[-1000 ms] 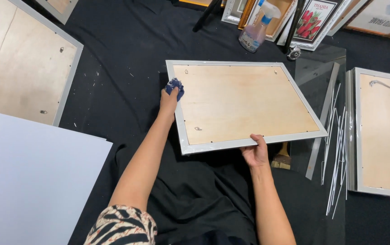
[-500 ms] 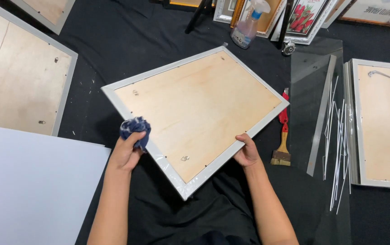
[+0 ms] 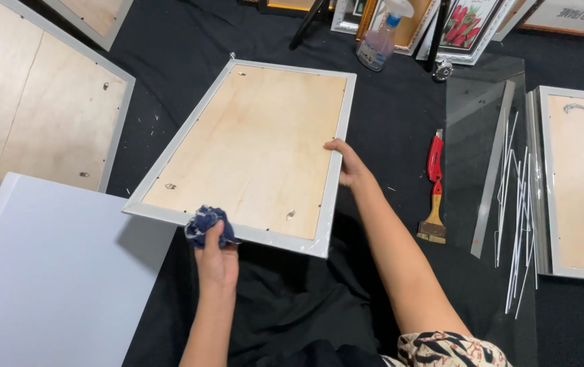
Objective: Securing the backing of a picture frame by cleaning it with a brush and cloth, and trimming materials with a utility knife.
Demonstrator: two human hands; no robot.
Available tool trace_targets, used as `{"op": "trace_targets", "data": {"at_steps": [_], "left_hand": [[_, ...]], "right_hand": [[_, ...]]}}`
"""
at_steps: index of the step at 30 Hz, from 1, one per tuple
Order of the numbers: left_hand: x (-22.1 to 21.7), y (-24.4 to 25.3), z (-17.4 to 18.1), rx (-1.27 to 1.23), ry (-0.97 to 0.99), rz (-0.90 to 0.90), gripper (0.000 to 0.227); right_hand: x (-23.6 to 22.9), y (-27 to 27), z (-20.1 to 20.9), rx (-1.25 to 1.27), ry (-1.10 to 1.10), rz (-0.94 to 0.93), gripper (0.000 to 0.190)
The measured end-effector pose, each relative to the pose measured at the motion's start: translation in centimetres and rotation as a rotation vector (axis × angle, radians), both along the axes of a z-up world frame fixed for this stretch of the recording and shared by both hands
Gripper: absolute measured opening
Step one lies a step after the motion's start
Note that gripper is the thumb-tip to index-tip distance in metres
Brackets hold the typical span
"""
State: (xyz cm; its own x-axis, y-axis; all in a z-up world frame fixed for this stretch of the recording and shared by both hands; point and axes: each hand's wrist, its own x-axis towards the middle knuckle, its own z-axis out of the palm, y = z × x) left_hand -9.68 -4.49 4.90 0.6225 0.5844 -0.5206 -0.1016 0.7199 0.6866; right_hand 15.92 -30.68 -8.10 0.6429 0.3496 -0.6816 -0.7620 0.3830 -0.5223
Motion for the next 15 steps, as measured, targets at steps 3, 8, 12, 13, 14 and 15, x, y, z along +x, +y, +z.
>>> {"op": "trace_targets", "data": {"at_steps": [3, 8, 12, 13, 14, 15], "left_hand": [[1.2, -3.4, 1.6, -0.031, -0.001, 0.017, 0.027], [3.3, -7.3, 2.7, -0.034, 0.032, -0.022, 0.033], [4.2, -8.8, 2.2, -0.053, 0.080, -0.082, 0.038], [4.3, -8.7, 1.7, -0.049, 0.084, -0.083, 0.038], [4.6, -8.7, 1.2, -0.035, 0.091, -0.122, 0.041], [4.8, -8.8, 0.8, -0.021, 0.098, -0.160, 0.045]], "right_hand": [[0.0, -0.9, 1.0, -0.062, -0.034, -0.080, 0.069], [-3.5, -4.9, -2.3, -0.150, 0.013, -0.177, 0.065], [-7.6, -5.6, -1.0, -0.139, 0.084, -0.268, 0.053], [-8.8, -5.0, 0.1, -0.135, 0.089, -0.269, 0.053], [-10.0, -4.5, 1.4, -0.133, 0.089, -0.326, 0.052], [-11.2, -4.0, 2.7, -0.132, 0.090, -0.383, 0.051]]}}
